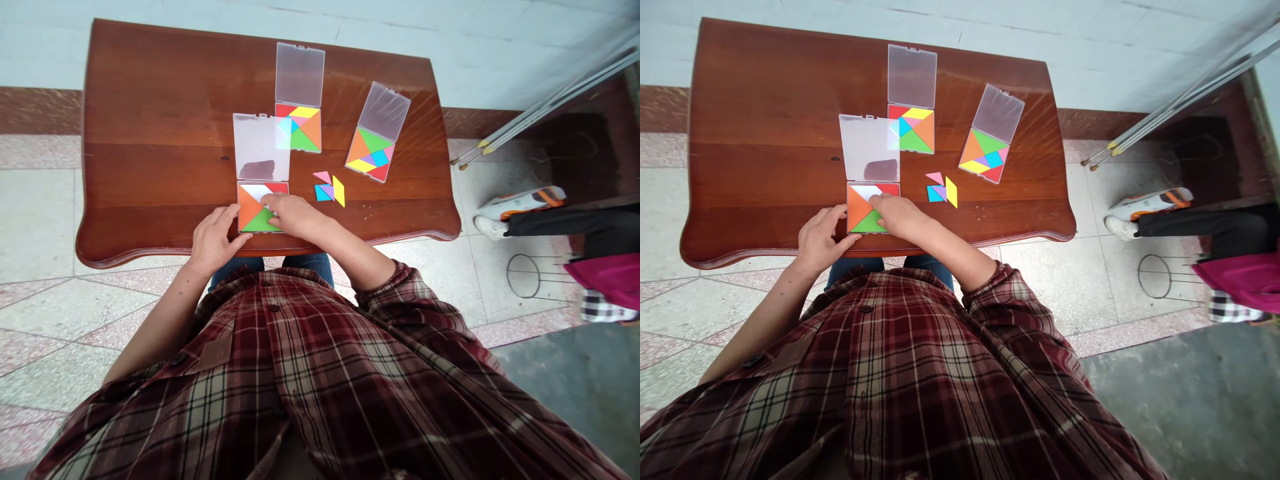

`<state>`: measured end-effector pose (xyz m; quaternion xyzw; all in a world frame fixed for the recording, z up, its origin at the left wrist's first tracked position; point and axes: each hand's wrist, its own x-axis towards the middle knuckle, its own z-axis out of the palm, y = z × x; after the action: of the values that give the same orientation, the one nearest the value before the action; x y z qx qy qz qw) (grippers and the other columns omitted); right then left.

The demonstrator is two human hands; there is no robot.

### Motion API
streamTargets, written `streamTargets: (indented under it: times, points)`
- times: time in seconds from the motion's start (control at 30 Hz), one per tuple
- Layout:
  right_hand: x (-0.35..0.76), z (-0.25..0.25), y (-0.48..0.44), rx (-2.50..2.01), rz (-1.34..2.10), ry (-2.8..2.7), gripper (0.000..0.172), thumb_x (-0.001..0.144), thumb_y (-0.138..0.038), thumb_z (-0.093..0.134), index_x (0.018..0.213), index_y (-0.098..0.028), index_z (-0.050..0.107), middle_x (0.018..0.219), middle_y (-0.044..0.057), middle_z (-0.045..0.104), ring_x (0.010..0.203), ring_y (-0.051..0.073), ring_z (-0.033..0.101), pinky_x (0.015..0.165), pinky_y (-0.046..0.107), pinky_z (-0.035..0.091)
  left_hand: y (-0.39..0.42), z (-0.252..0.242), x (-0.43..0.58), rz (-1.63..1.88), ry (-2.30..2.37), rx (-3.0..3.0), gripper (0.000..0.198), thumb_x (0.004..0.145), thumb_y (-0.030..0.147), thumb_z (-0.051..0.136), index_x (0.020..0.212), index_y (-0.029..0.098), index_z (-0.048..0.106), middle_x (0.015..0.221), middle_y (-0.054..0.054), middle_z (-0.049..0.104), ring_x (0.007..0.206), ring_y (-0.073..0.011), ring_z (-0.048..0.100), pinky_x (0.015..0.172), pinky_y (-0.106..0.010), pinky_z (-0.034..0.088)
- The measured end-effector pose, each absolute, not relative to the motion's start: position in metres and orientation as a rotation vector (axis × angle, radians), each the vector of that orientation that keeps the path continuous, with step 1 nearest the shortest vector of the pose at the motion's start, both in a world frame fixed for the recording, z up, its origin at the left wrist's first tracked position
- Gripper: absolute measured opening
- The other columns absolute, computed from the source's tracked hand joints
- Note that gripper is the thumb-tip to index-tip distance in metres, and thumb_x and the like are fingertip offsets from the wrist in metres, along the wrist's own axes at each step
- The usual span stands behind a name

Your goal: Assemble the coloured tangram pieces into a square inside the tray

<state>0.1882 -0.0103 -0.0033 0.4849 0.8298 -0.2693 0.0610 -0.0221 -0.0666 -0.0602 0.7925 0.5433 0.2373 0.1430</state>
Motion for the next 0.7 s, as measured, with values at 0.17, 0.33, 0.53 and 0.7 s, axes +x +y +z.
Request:
streamTargets:
  times: [0.17,0.33,0.53,0.7]
  points:
    - [0.19,-0.004,-0.01,1.511,-0.892,2.507,0.047,0.085,-0.012,0.058,0.131,-0.015,0.05,0.113,0.009,0.067,0.092,0.02,0.061,0.078,0.031,0.042,-0.067,-0.061,-0.023,0.691,1.551,2.323,0.057,0.088,0.059,0.054,0.127,0.018,0.06,0.117,-0.01,0.066,0.099,-0.0237,0.063,0.086,-0.035,0.05]
    - [0.204,-0.011,-0.008,1.688,-1.097,2.596,0.041,0.084,-0.013,0.056,0.125,-0.017,0.055,0.106,0.006,0.067,0.089,0.019,0.06,0.083,0.033,0.044,-0.067,-0.065,-0.025,0.699,1.538,2.363,0.049,0.089,0.056,0.054,0.119,0.02,0.067,0.115,-0.009,0.065,0.099,-0.0233,0.062,0.085,-0.035,0.05]
    - [0.242,-0.024,-0.02,1.933,-1.389,2.63,0.028,0.083,-0.019,0.054,0.111,-0.019,0.059,0.09,0.002,0.067,0.081,0.017,0.06,0.082,0.033,0.047,-0.068,-0.065,-0.024,0.733,1.538,2.409,0.042,0.094,0.048,0.048,0.114,0.019,0.069,0.109,-0.01,0.066,0.096,-0.0223,0.063,0.082,-0.034,0.049]
    - [0.296,-0.038,-0.018,2.471,-1.238,2.53,0.021,0.083,-0.026,0.054,0.103,-0.02,0.06,0.084,0.002,0.065,0.073,0.016,0.06,0.078,0.034,0.048,-0.068,-0.065,-0.023,0.775,1.56,2.449,0.039,0.094,0.043,0.048,0.113,0.017,0.07,0.108,-0.011,0.067,0.095,-0.0228,0.063,0.082,-0.034,0.049]
